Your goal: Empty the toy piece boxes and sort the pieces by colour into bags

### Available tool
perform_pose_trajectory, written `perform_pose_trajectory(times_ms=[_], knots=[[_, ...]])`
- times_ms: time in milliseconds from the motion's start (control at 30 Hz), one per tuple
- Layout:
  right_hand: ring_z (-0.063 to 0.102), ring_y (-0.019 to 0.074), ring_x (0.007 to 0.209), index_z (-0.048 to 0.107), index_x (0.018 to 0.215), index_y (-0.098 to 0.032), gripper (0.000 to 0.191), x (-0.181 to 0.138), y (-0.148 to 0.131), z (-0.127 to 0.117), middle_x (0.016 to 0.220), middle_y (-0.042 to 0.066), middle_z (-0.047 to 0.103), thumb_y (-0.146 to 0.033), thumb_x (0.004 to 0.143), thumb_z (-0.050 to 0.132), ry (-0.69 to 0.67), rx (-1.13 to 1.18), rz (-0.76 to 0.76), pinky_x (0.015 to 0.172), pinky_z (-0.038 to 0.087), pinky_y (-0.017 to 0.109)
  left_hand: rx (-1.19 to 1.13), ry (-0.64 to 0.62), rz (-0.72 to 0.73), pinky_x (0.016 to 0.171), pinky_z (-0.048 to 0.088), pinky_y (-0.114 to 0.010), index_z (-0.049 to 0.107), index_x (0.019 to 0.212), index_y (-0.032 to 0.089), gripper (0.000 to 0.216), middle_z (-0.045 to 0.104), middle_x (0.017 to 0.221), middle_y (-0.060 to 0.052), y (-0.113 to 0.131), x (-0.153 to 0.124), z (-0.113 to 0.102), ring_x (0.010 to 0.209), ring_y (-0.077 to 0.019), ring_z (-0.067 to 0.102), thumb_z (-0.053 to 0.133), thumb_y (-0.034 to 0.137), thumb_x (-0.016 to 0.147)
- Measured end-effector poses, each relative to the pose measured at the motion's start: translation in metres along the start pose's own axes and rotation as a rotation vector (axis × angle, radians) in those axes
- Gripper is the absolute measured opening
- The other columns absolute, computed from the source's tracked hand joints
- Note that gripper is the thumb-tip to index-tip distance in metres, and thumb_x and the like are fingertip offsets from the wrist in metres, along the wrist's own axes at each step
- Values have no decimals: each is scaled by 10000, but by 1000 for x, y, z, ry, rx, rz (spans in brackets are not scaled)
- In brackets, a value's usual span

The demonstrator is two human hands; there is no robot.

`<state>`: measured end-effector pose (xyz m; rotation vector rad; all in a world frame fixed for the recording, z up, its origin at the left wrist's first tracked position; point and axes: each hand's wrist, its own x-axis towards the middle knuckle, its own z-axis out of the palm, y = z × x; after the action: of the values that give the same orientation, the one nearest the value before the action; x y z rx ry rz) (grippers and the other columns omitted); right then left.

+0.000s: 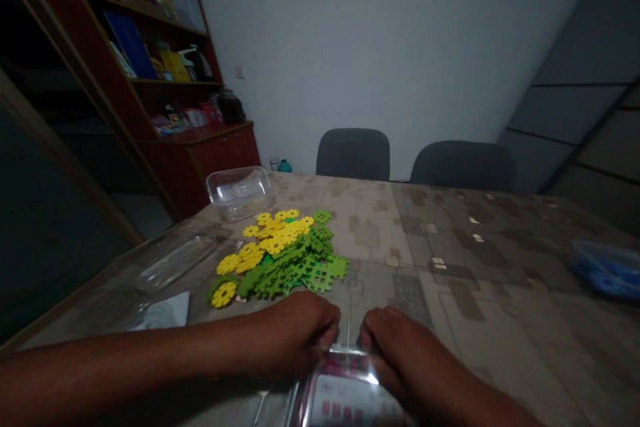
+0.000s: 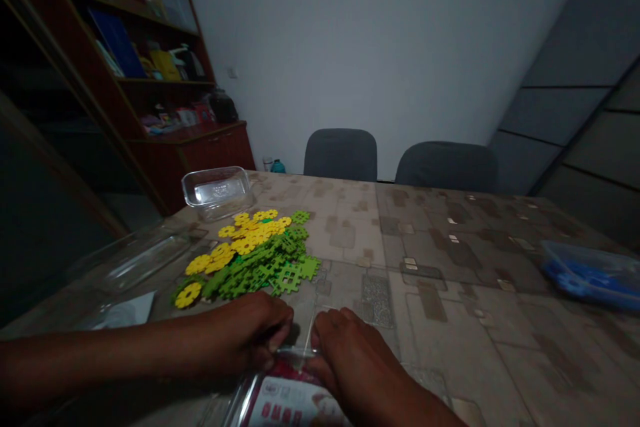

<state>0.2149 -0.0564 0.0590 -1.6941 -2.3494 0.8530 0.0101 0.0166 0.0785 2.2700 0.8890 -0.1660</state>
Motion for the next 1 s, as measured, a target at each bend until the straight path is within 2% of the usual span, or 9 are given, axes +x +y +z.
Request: perform_pose_trajectory(times_ms=[167,267,367,567,700,867,1000], knots=[[547,208,797,508,826,-194,131,-2,3,-3,899,67,633,-141,867,620,42,10,76,668,344,296,40,81,80,563,306,-239,460,697,194,180,533,677,37,6,5,-4,647,-139,495,555,42,676],[541,211,799,506,819,-196,128,-1,6,1,904,68,630,-152,888,603,76,-22,69,674,335,302,2,68,121,568,315,-237,497,745,199,152,553,711,36,-1,7,-5,659,-140,503,604,99,706],[529,202,776,488,791,-203,155,1,9,3,867,51,620,-169,889,603,90,4,53,655,320,293,-68,44,87,546,317,-234,534,785,207,138,562,732,35,-12,9,0,663,-145,505,659,196,729],[500,179,721,448,771,-220,184,6,15,2,799,16,583,-154,810,614,54,117,10,623,301,281,-101,106,43,521,297,-237,500,710,199,148,521,662,47,-17,12,10,614,-130,475,586,90,657],[496,187,746,425,766,-223,183,8,16,5,824,31,585,-117,809,568,102,84,-30,650,311,293,-130,45,31,522,303,-235,518,737,200,137,524,673,53,-16,11,5,623,-127,479,618,121,688],[513,208,760,437,771,-223,161,8,17,6,831,49,601,-175,838,576,89,53,-42,657,319,308,-116,89,42,516,293,-230,528,716,191,140,510,655,61,-15,10,3,611,-116,464,629,95,694],[528,214,756,397,752,-231,191,7,22,9,810,51,599,-157,820,559,75,50,-45,652,328,307,-208,0,25,517,315,-209,594,813,195,180,544,702,66,-19,7,-1,635,-116,492,719,136,697]])
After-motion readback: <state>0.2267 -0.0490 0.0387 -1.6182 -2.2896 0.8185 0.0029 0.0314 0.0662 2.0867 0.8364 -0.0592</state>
